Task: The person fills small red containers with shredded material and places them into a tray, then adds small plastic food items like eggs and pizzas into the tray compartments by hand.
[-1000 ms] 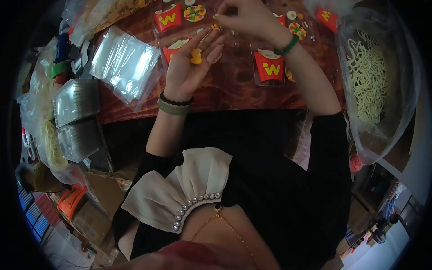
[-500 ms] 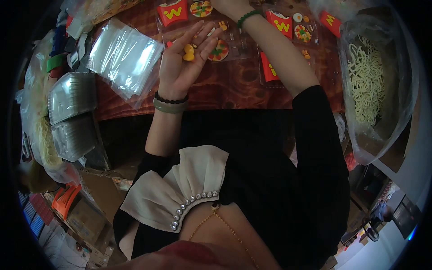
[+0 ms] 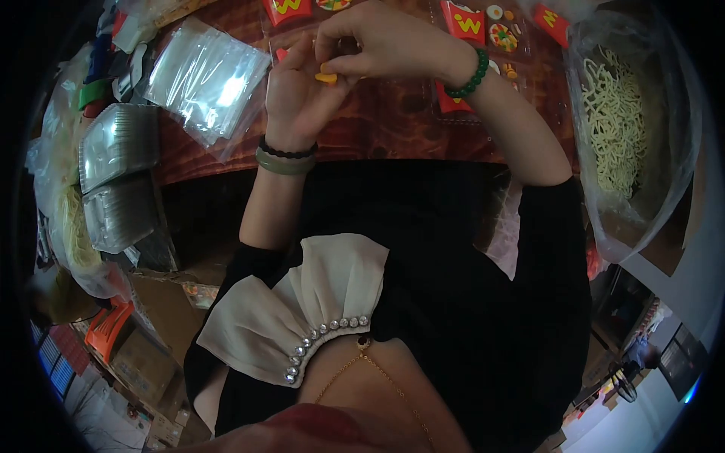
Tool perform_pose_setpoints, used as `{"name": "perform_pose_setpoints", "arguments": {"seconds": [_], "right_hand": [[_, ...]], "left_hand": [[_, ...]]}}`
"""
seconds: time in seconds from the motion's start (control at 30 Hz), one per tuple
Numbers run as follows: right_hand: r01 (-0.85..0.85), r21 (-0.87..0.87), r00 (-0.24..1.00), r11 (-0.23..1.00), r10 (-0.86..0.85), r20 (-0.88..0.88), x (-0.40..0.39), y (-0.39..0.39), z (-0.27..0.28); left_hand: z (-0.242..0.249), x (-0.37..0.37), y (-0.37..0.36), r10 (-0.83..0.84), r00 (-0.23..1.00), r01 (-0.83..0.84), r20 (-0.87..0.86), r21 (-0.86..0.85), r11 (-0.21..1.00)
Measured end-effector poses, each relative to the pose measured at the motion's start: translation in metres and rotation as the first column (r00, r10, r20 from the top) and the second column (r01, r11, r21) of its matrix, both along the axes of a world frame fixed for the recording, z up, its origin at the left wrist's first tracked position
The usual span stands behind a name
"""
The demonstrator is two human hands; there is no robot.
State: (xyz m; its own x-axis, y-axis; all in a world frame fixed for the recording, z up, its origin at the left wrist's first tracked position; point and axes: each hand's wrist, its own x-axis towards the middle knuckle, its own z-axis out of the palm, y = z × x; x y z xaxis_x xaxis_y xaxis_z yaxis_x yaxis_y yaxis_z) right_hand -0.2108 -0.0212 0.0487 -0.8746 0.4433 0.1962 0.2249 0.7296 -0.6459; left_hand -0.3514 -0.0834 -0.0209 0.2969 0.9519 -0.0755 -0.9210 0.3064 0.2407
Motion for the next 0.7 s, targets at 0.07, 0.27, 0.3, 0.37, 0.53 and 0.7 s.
{"name": "perform_pose_setpoints", "arguments": {"seconds": [0.07,0.27,0.3,0.37,0.53,0.7], "right_hand": [[-0.017,-0.055,0.998,0.998,0.020,0.062,0.007,-0.006,0.002],[0.274,-0.111,0.959,0.955,-0.280,-0.050,0.041,-0.001,-0.033],[0.295,-0.044,0.953,0.954,-0.297,-0.055,0.040,-0.002,-0.040],[0.326,0.091,0.945,0.941,-0.321,-0.067,0.039,0.000,-0.056],[0.378,0.412,0.924,0.829,-0.363,-0.117,0.049,0.020,-0.096],[0.403,0.237,0.915,0.884,-0.389,-0.106,0.046,0.012,-0.083]], "left_hand": [[-0.009,-0.002,-0.004,-0.121,0.949,0.135,0.291,-0.029,0.990],[-0.016,0.009,-0.036,-0.171,0.980,0.186,0.104,-0.162,0.969],[-0.021,0.010,-0.038,-0.177,0.979,0.192,0.106,-0.162,0.968],[-0.028,0.012,-0.038,-0.155,0.982,0.175,0.106,-0.209,0.962],[-0.031,0.010,-0.036,-0.156,0.984,0.170,0.086,-0.198,0.965],[-0.034,0.008,-0.034,-0.138,0.990,0.138,0.017,-0.256,0.957]]}}
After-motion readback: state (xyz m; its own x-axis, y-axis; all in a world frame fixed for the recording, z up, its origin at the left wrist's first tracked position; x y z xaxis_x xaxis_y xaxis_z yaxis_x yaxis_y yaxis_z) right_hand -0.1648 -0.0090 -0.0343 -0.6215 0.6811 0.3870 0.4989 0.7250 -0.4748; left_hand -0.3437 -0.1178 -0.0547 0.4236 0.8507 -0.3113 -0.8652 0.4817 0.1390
